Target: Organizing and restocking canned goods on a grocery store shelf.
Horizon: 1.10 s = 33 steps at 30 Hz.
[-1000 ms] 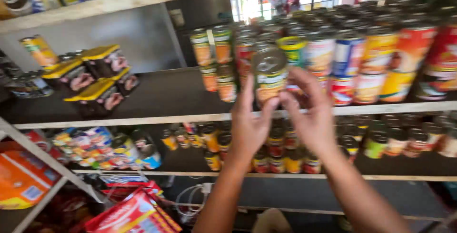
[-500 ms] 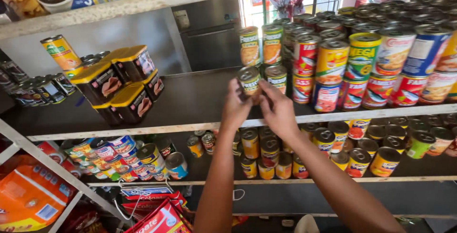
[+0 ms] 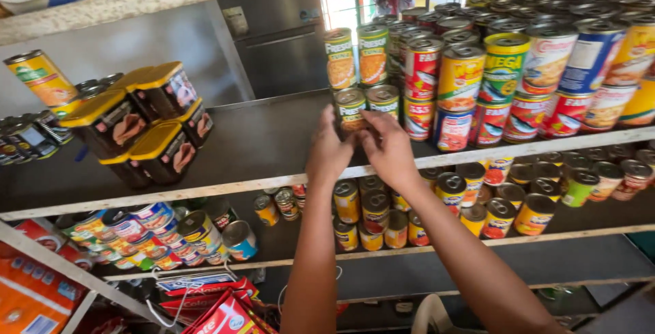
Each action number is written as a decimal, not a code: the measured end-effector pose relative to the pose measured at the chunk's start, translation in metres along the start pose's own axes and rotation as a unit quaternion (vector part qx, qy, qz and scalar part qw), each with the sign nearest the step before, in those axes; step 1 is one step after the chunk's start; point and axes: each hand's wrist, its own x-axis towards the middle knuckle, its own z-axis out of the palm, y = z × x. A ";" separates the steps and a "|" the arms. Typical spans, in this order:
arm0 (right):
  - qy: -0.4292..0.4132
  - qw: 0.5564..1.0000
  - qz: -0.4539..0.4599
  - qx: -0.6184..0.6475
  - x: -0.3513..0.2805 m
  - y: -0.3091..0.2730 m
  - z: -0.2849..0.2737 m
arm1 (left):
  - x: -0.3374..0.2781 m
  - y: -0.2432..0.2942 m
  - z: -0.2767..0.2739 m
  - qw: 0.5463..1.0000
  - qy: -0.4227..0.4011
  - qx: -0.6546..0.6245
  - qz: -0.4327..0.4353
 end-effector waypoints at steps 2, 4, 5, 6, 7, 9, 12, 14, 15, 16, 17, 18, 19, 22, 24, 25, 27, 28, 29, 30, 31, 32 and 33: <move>-0.010 0.999 0.027 0.015 -0.001 -0.006 -0.004 | -0.006 0.002 -0.002 0.999 0.037 -0.004 0.038; -0.013 0.998 0.057 0.027 -0.006 -0.009 -0.011 | -0.015 0.000 0.001 0.995 0.068 -0.010 0.079; -0.036 0.992 0.101 0.061 -0.007 -0.008 -0.016 | -0.019 -0.001 0.004 0.988 0.082 -0.063 0.113; -0.055 0.984 0.141 0.095 -0.006 -0.007 -0.021 | -0.019 -0.002 0.008 0.977 0.095 -0.118 0.150; -0.044 0.985 0.143 0.089 -0.004 -0.006 -0.032 | -0.021 0.011 0.014 0.976 0.086 -0.122 0.158; -0.083 0.936 0.095 0.329 -0.006 -0.005 -0.057 | -0.033 0.036 0.028 0.957 0.045 -0.233 0.165; -0.092 0.947 0.062 0.301 0.003 -0.020 -0.128 | -0.042 0.089 0.065 0.946 0.006 -0.277 0.166; -0.074 0.961 0.026 0.265 0.004 -0.013 -0.178 | -0.048 0.126 0.102 0.935 -0.010 -0.304 0.182; -0.061 0.971 -0.010 0.233 0.004 -0.009 -0.204 | -0.051 0.145 0.122 0.925 -0.021 -0.326 0.195; -0.058 0.973 -0.009 0.225 0.003 0.003 -0.230 | -0.052 0.164 0.147 0.922 -0.025 -0.332 0.196; -0.040 0.979 -0.006 0.197 0.001 0.016 -0.257 | -0.053 0.184 0.172 0.918 -0.028 -0.331 0.218; -0.023 0.985 -0.004 0.169 -0.001 0.028 -0.286 | -0.056 0.205 0.198 0.913 -0.028 -0.331 0.239; -0.024 0.987 -0.004 0.161 -0.005 0.044 -0.314 | -0.061 0.223 0.227 0.910 -0.030 -0.338 0.239; 0.006 0.984 0.038 0.175 -0.011 0.094 -0.402 | -0.069 0.282 0.319 0.910 -0.023 -0.314 0.271; 0.019 0.981 0.057 0.182 -0.017 0.130 -0.458 | -0.072 0.317 0.382 0.911 -0.010 -0.301 0.281; 0.016 0.983 0.056 0.177 -0.020 0.150 -0.483 | -0.075 0.329 0.412 0.910 -0.009 -0.307 0.280; 0.032 0.994 0.086 0.056 -0.027 0.188 -0.526 | -0.079 0.348 0.465 0.915 -0.057 -0.332 0.220; 0.031 0.994 0.085 0.054 -0.029 0.205 -0.543 | -0.078 0.355 0.488 0.915 -0.055 -0.334 0.221; 0.034 0.990 0.108 0.083 -0.030 0.222 -0.560 | -0.076 0.362 0.510 0.924 -0.072 -0.319 0.200; 0.037 0.984 0.131 0.113 -0.030 0.239 -0.573 | -0.073 0.367 0.530 0.932 -0.088 -0.302 0.179; 0.036 0.985 0.128 0.114 -0.030 0.257 -0.584 | -0.071 0.372 0.546 0.932 -0.086 -0.302 0.180; 0.030 0.985 0.130 0.107 -0.030 0.275 -0.591 | -0.068 0.376 0.559 0.938 -0.048 -0.270 0.212; 0.024 0.986 0.132 0.100 -0.029 0.292 -0.597 | -0.065 0.378 0.572 0.941 -0.010 -0.236 0.243</move>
